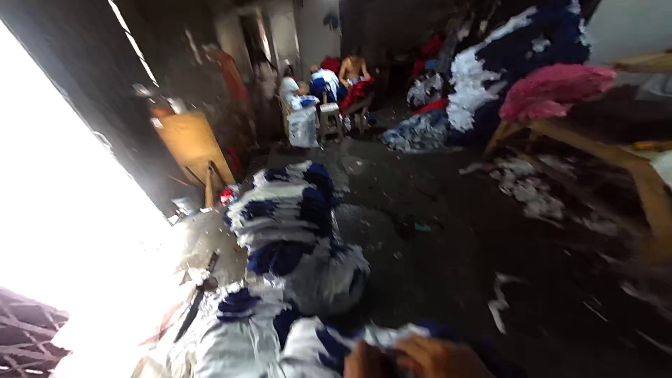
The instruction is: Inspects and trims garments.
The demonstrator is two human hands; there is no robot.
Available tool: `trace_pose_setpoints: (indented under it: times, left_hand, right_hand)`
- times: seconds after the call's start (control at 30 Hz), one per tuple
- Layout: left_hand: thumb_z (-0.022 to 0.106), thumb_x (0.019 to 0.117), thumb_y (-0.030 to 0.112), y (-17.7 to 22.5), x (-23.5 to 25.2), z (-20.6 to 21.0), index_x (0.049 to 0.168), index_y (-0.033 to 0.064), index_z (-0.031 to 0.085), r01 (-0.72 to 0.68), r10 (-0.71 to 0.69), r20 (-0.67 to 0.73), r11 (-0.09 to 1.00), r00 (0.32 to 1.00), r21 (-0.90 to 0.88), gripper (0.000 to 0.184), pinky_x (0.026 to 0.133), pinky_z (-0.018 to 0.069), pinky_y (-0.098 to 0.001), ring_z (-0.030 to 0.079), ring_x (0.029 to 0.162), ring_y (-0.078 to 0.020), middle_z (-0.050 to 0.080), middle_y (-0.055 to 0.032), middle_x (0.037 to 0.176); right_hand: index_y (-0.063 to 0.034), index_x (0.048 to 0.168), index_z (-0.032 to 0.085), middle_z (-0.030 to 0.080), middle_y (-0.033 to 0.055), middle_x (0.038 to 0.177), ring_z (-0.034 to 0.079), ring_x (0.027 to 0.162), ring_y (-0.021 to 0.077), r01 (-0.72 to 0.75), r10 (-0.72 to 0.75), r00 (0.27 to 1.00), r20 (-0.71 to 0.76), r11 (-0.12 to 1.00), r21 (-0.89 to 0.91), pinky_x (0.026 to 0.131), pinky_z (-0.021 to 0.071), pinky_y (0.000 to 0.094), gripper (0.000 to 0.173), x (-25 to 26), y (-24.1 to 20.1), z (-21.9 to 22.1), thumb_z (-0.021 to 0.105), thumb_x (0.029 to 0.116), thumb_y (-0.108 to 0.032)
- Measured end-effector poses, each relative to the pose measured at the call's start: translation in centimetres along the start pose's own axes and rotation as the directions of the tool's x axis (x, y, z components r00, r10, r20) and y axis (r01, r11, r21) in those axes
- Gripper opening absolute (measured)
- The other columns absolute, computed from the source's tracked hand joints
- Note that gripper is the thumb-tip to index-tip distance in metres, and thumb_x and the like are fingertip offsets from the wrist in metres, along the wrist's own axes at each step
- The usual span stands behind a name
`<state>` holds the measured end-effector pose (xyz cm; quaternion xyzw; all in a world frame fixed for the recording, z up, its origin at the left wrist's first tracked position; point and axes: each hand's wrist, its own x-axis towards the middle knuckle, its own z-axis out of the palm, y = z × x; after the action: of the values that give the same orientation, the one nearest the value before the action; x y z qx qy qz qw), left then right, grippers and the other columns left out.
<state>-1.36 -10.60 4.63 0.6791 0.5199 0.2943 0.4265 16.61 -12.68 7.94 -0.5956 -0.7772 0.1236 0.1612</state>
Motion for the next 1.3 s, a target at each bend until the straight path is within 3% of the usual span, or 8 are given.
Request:
trace_pose_setpoints:
  times: [0.07, 0.33, 0.63, 0.7, 0.8, 0.97, 1.13, 1.3]
  left_hand:
    - [0.047, 0.106, 0.013, 0.2, -0.1, -0.4, 0.112, -0.0075, 0.065, 0.044, -0.043, 0.061, 0.999, 0.997, -0.021, 0.028, 0.084, 0.0578, -0.0437, 0.069, 0.087, -0.0253, 0.07, -0.017, 0.092]
    - [0.044, 0.1071, 0.01, -1.1, -0.5, -0.4, 0.118, -0.005, 0.064, 0.027, -0.012, 0.143, 0.994, 0.99, -0.107, 0.027, 0.092, 0.059, -0.0359, 0.071, 0.097, -0.0158, 0.07, -0.012, 0.102]
    - [0.044, 0.1075, 0.014, -0.9, -0.4, -0.9, 0.117, -0.0032, 0.064, -0.034, 0.034, 0.178, 0.999, 0.983, 0.0, 0.028, 0.089, 0.0563, -0.0347, 0.069, 0.094, -0.0159, 0.07, -0.0105, 0.098]
    - [0.043, 0.1072, 0.013, -1.0, -0.3, -0.8, 0.116, -0.0024, 0.065, -0.021, 0.025, 0.169, 0.999, 0.985, -0.024, 0.028, 0.088, 0.0562, -0.0341, 0.068, 0.093, -0.0153, 0.069, -0.0101, 0.098]
    - [0.043, 0.1079, 0.012, -1.6, -0.2, -0.6, 0.116, -0.0028, 0.065, 0.017, -0.004, 0.158, 0.996, 0.988, -0.084, 0.027, 0.09, 0.0592, -0.0339, 0.071, 0.095, -0.0148, 0.071, -0.0107, 0.101]
    - [0.042, 0.108, 0.011, -1.8, -0.1, -0.9, 0.114, -0.0018, 0.066, 0.019, 0.0, 0.155, 0.992, 0.988, -0.123, 0.028, 0.087, 0.0593, -0.032, 0.071, 0.091, -0.0127, 0.071, -0.0086, 0.098]
    - [0.044, 0.1073, 0.009, -2.2, 0.0, -0.8, 0.115, -0.0022, 0.066, 0.049, -0.019, 0.119, 0.965, 0.993, -0.257, 0.026, 0.086, 0.0609, -0.031, 0.072, 0.09, -0.0115, 0.072, -0.008, 0.099]
    - [0.045, 0.1067, 0.01, -2.0, 0.0, -0.7, 0.114, -0.0003, 0.066, 0.078, -0.046, 0.131, 0.964, 0.99, -0.256, 0.024, 0.086, 0.0593, -0.0305, 0.071, 0.089, -0.0103, 0.072, -0.0063, 0.097]
  right_hand:
    - [-0.0087, 0.104, 0.077, 0.075, 0.0127, 0.095, 0.075, 0.079, 0.0342, 0.019, -0.025, 0.995, -0.096, 0.998, -0.06, 0.065, 0.0604, 0.0565, 0.021, -0.2, 0.1, 0.6, 0.068, 0.0973, -0.027]
    - [-0.0116, 0.093, 0.074, 0.068, 0.0036, 0.079, 0.069, 0.067, 0.0206, 0.117, -0.128, 0.991, -0.05, 0.977, -0.179, 0.055, 0.0568, 0.0392, 0.022, -0.6, 0.1, 1.0, 0.069, 0.0969, -0.032]
    - [-0.0129, 0.09, 0.074, 0.068, 0.0028, 0.075, 0.068, 0.064, 0.0201, 0.124, -0.131, 0.99, -0.052, 0.984, -0.126, 0.054, 0.0546, 0.0404, 0.018, -0.3, 0.3, 1.2, 0.069, 0.0964, -0.028]
    - [-0.0093, 0.104, 0.075, 0.072, 0.0074, 0.087, 0.071, 0.071, 0.0244, 0.04, -0.04, 0.999, -0.011, 0.999, 0.012, 0.059, 0.0572, 0.0461, 0.024, 0.1, 0.4, 0.9, 0.068, 0.098, -0.031]
    - [-0.012, 0.14, 0.061, 0.07, 0.0102, 0.11, 0.069, 0.089, 0.0257, -0.142, 0.093, 0.978, 0.189, 0.953, 0.268, 0.079, 0.0577, 0.0512, 0.052, 1.0, 1.8, 1.2, 0.069, 0.0977, -0.04]
    - [-0.0082, 0.107, 0.075, 0.071, 0.0081, 0.097, 0.069, 0.086, 0.0229, -0.157, 0.1, 0.974, 0.204, 0.944, 0.29, 0.078, 0.0567, 0.0462, 0.018, 1.0, 2.0, 2.6, 0.07, 0.0977, -0.023]
    - [-0.0078, 0.131, 0.062, 0.068, 0.0101, 0.111, 0.069, 0.091, 0.0227, -0.144, 0.115, 0.988, 0.106, 0.933, 0.329, 0.08, 0.0583, 0.0465, 0.042, 0.4, 1.7, 1.9, 0.058, 0.104, -0.039]
    - [-0.009, 0.105, 0.074, 0.071, 0.0078, 0.091, 0.07, 0.072, 0.025, 0.006, -0.005, 1.0, 0.025, 0.999, -0.033, 0.06, 0.0575, 0.0462, 0.033, -0.2, 0.3, 0.1, 0.069, 0.0962, -0.04]
